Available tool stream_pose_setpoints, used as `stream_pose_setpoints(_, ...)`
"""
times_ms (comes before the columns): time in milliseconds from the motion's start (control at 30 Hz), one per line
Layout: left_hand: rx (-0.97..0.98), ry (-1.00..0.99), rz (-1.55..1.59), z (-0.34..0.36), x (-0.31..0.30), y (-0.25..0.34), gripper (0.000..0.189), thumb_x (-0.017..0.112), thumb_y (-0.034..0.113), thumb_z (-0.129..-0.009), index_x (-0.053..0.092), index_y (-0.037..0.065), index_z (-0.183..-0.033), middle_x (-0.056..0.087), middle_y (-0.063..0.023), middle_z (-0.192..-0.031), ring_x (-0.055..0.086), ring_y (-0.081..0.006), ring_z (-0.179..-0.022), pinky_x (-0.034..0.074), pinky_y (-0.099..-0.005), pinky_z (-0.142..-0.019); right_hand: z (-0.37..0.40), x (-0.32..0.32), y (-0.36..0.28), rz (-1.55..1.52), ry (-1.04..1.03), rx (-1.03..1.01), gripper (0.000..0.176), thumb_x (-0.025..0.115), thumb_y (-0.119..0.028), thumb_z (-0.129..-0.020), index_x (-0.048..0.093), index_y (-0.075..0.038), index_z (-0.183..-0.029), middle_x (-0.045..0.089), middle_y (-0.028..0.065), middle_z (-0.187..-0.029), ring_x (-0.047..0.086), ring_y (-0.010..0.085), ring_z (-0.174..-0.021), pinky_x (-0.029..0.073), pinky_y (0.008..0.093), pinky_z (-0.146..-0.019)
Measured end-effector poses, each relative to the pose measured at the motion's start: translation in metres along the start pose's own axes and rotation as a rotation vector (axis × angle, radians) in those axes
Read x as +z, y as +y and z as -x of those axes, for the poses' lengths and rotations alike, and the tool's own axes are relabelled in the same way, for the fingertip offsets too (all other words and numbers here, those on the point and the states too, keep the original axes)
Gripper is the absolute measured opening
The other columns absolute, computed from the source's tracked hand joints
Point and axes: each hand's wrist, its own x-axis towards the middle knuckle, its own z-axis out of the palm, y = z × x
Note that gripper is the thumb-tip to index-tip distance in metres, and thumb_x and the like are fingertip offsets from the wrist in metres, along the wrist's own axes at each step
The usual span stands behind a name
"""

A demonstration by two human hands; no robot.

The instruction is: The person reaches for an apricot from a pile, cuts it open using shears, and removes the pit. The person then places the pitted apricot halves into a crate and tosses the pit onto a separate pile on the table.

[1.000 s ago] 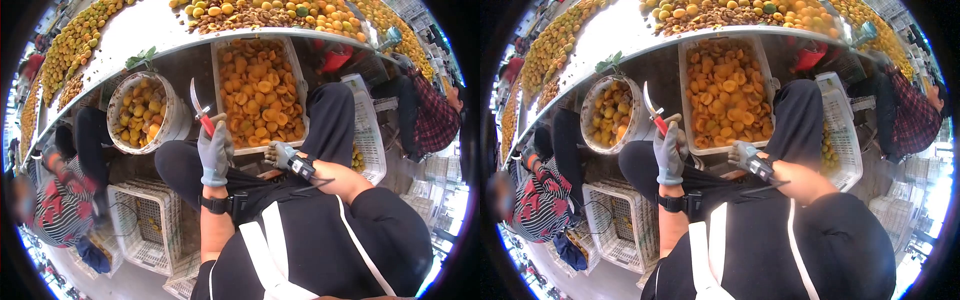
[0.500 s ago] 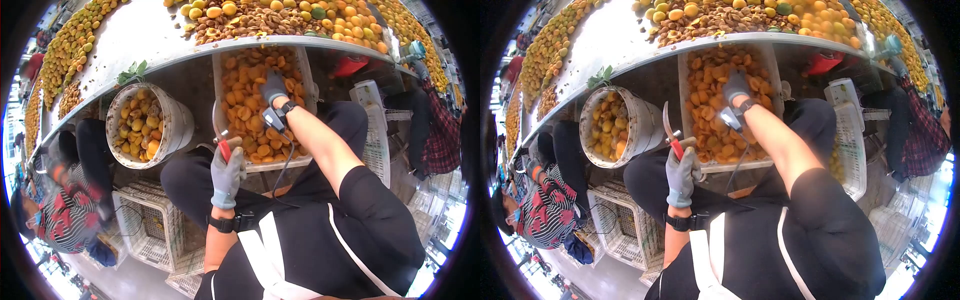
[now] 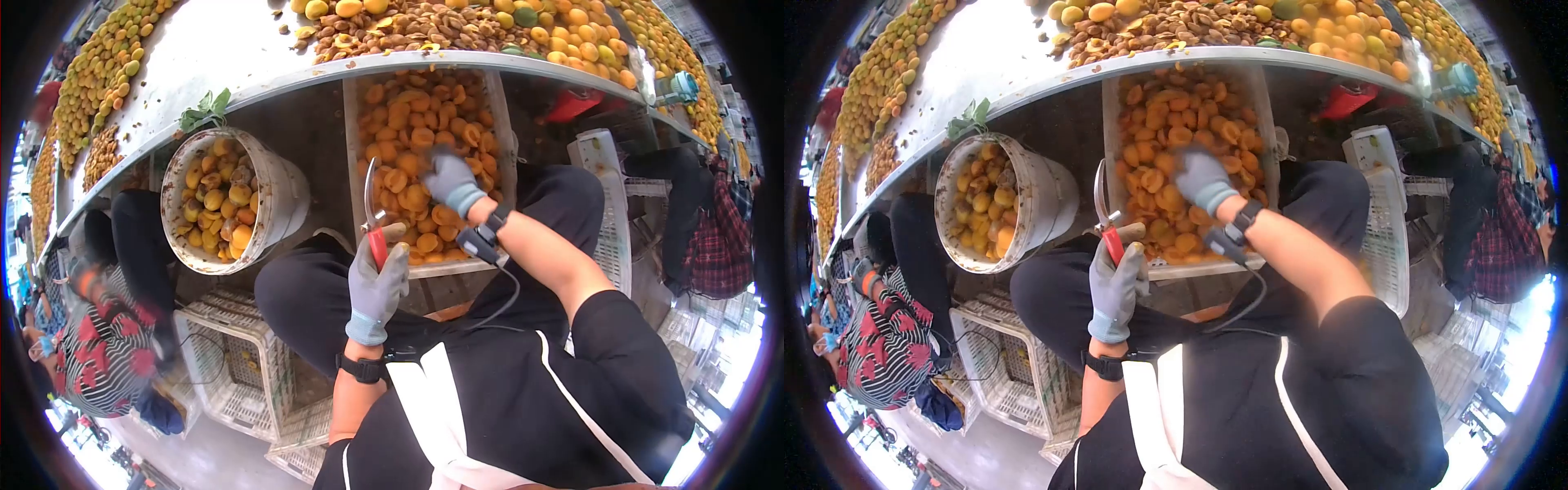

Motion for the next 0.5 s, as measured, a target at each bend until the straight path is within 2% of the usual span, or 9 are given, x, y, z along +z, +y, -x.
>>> stream_pose_setpoints(33, 0.02, -0.01, 0.005, 0.001, 0.0, -0.001, 0.031, 0.059, 0.012, -0.093, 0.052, 0.0, -0.121, 0.048, 0.0037, -0.066, 0.042, -0.0028, -0.048, 0.033, -0.0175, -0.042, 0.013, -0.005, -0.005, 0.06, -0.201, 0.019, 0.039, 0.06, -0.017, -0.079, 0.061, -0.014, -0.118, 0.055, 0.0193, -0.123, 0.057, 0.0384, -0.107, 0.047, 0.0419, -0.092)
stream_pose_setpoints(67, 0.023, -0.015, 0.005, 0.004, 0.001, 0.0, 0.031, 0.059, 0.012, -0.093, 0.052, 0.0, -0.121, 0.048, 0.0037, -0.066, 0.042, -0.0028, -0.048, 0.033, -0.0175, -0.042, 0.021, -0.005, -0.006, 0.062, -0.194, 0.019, 0.039, 0.06, -0.017, -0.079, 0.061, -0.014, -0.118, 0.055, 0.0193, -0.123, 0.057, 0.0384, -0.107, 0.047, 0.0419, -0.092)
stream_pose_setpoints(133, 0.039, -0.002, 0.006, 0.006, 0.005, 0.003, 0.027, 0.056, 0.014, -0.095, 0.054, 0.001, -0.119, 0.046, 0.0041, -0.06, 0.037, -0.0021, -0.044, 0.029, -0.0178, -0.04, 0.029, -0.005, -0.01, 0.277, -0.169, -0.065, 0.034, 0.057, -0.018, -0.08, 0.062, -0.014, -0.114, 0.058, 0.019, -0.115, 0.059, 0.0381, -0.101, 0.048, 0.0418, -0.089)
stream_pose_setpoints(200, 0.065, 0.004, 0.014, 0.008, 0.005, -0.001, 0.027, 0.056, 0.014, -0.095, 0.054, 0.001, -0.119, 0.045, 0.0048, -0.06, 0.036, -0.0015, -0.043, 0.027, -0.0178, -0.039, 0.013, -0.004, -0.011, 0.309, -0.183, -0.066, 0.031, 0.055, -0.015, -0.082, 0.061, -0.013, -0.113, 0.056, 0.0188, -0.117, 0.059, 0.0362, -0.102, 0.049, 0.0422, -0.089)
stream_pose_setpoints(300, 0.079, 0.004, -0.013, 0.013, 0.001, -0.002, 0.027, 0.056, 0.014, -0.095, 0.054, 0.002, -0.119, 0.044, 0.005, -0.059, 0.035, -0.0013, -0.043, 0.028, -0.0181, -0.039, -0.032, 0.005, -0.001, 0.459, -0.129, -0.145, 0.031, 0.055, -0.014, -0.085, 0.059, -0.012, -0.116, 0.052, 0.0187, -0.124, 0.057, 0.0359, -0.105, 0.048, 0.0418, -0.09)
stream_pose_setpoints(367, 0.078, 0.012, -0.031, 0.015, -0.003, -0.004, 0.025, 0.056, 0.013, -0.095, 0.055, 0.003, -0.118, 0.045, 0.005, -0.061, 0.036, -0.001, -0.045, 0.029, -0.0181, -0.04, -0.055, 0.006, -0.003, 0.312, 0.109, -0.105, 0.033, 0.057, -0.014, -0.086, 0.058, -0.009, -0.118, 0.047, 0.018, -0.133, 0.055, 0.0354, -0.111, 0.047, 0.0419, -0.093)
stream_pose_setpoints(400, 0.079, 0.016, -0.033, 0.016, -0.004, -0.003, 0.025, 0.056, 0.013, -0.095, 0.055, 0.003, -0.118, 0.045, 0.005, -0.061, 0.036, -0.001, -0.045, 0.029, -0.0181, -0.04, -0.058, 0.008, -0.006, 0.309, 0.107, -0.107, 0.033, 0.057, -0.014, -0.086, 0.058, -0.009, -0.118, 0.047, 0.018, -0.133, 0.055, 0.0354, -0.111, 0.047, 0.0419, -0.093)
stream_pose_setpoints(467, 0.07, 0.062, -0.022, 0.015, -0.006, 0.0, 0.024, 0.056, 0.012, -0.095, 0.056, 0.003, -0.117, 0.046, 0.0049, -0.064, 0.038, -0.0011, -0.047, 0.029, -0.018, -0.04, -0.059, 0.011, -0.015, 0.284, 0.286, -0.119, 0.035, 0.058, -0.015, -0.085, 0.057, -0.007, -0.12, 0.046, 0.0173, -0.137, 0.053, 0.036, -0.115, 0.046, 0.0416, -0.096)
stream_pose_setpoints(500, 0.099, 0.076, -0.061, 0.016, -0.008, 0.0, 0.024, 0.057, 0.014, -0.095, 0.057, 0.003, -0.116, 0.047, 0.0051, -0.066, 0.039, -0.0013, -0.048, 0.03, -0.0177, -0.041, -0.057, 0.012, -0.021, 0.442, 0.232, -0.132, 0.036, 0.058, -0.017, -0.086, 0.056, -0.009, -0.121, 0.047, 0.0162, -0.137, 0.053, 0.0354, -0.117, 0.045, 0.0411, -0.097)
